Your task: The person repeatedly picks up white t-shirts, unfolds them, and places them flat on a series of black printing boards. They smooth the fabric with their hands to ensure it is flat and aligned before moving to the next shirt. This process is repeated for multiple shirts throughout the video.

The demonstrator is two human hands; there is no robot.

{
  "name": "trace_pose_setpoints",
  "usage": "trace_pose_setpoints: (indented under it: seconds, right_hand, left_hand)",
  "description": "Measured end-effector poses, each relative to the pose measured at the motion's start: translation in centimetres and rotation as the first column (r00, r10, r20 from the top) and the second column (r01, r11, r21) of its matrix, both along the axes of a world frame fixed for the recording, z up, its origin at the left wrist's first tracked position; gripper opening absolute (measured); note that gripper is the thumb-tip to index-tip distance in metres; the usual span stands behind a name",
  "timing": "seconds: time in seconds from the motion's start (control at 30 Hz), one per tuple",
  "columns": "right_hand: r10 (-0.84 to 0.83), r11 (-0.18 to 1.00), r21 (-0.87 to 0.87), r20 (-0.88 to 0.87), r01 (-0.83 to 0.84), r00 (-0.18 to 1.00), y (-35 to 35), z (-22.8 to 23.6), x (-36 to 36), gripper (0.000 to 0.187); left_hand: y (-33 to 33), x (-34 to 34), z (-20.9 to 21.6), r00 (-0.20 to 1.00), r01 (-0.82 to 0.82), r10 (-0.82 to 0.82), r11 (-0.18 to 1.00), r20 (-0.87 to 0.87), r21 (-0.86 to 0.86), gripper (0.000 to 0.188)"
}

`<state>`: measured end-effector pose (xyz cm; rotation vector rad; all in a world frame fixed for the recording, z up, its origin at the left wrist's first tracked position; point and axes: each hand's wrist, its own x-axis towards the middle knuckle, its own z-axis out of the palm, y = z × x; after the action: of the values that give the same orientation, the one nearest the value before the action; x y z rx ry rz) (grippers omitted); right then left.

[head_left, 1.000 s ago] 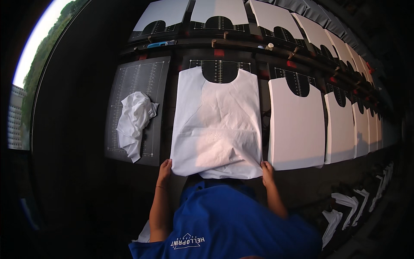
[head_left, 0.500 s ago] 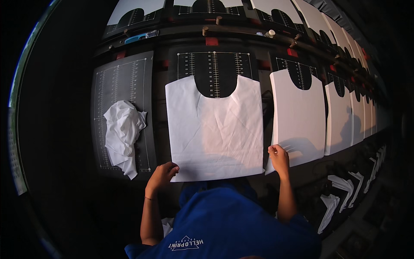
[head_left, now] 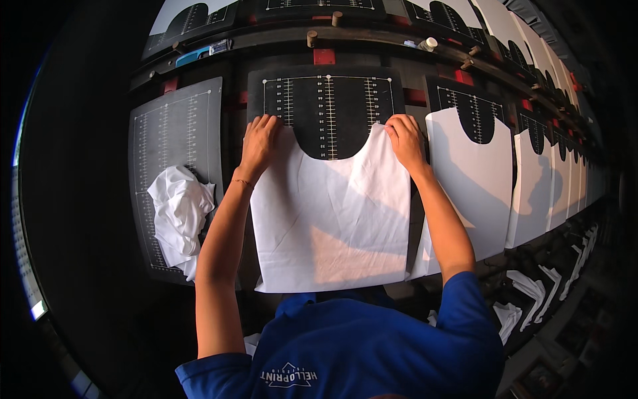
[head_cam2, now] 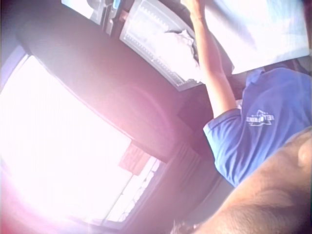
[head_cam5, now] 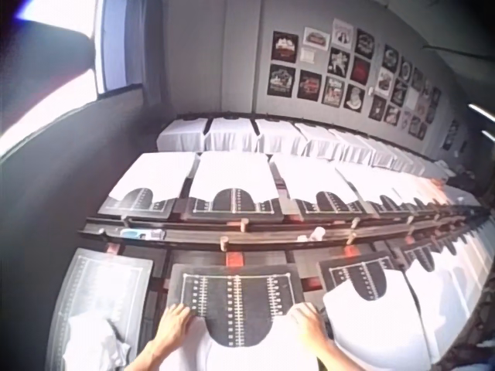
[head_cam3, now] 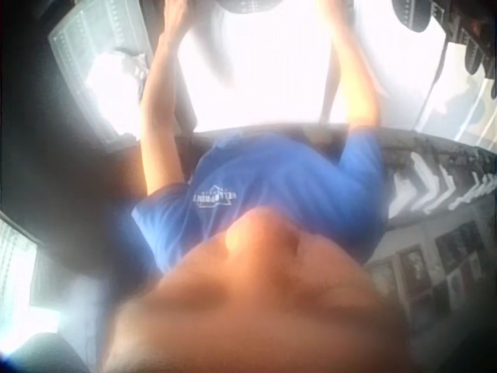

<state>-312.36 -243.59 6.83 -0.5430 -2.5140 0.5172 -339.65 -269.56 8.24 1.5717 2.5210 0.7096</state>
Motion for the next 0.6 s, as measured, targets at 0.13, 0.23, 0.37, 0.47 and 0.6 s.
trace_pose_setpoints:
  seconds: [0.13, 0.23, 0.37, 0.47, 0.6]
  right_hand:
    - [0.020, 0.990, -0.141, -0.083, -0.032, 0.996, 1.6, -0.2, -0.4, 0.010]
    - [0.024, 0.994, -0.107, -0.035, -0.028, 0.999, 3.3, -0.1, -1.6, 0.013]
    - [0.010, 0.997, -0.073, -0.006, -0.010, 1.000, 4.6, -0.2, -3.3, 0.015]
    - [0.004, 0.999, -0.046, 0.025, -0.002, 1.000, 5.4, -0.6, -3.9, 0.015]
    - [-0.018, 1.000, -0.022, 0.077, 0.020, 0.997, 5.7, -0.8, -4.2, 0.016]
  left_hand:
    - [0.4, -1.3, 0.6, 0.995, -0.008, -0.001, 0.996, 0.102, 0.090, 0.008]
    - [1.5, -2.7, 0.9, 0.998, 0.009, -0.009, 1.000, 0.069, -0.008, 0.010]
    - [2.6, -4.3, 0.4, 0.998, 0.008, -0.004, 0.998, 0.064, -0.060, 0.008]
    - [3.4, -4.9, 0.4, 0.998, 0.009, -0.002, 0.995, 0.070, -0.096, 0.007]
    - [4.0, -5.2, 0.2, 0.998, 0.005, 0.000, 0.996, 0.062, -0.092, 0.007]
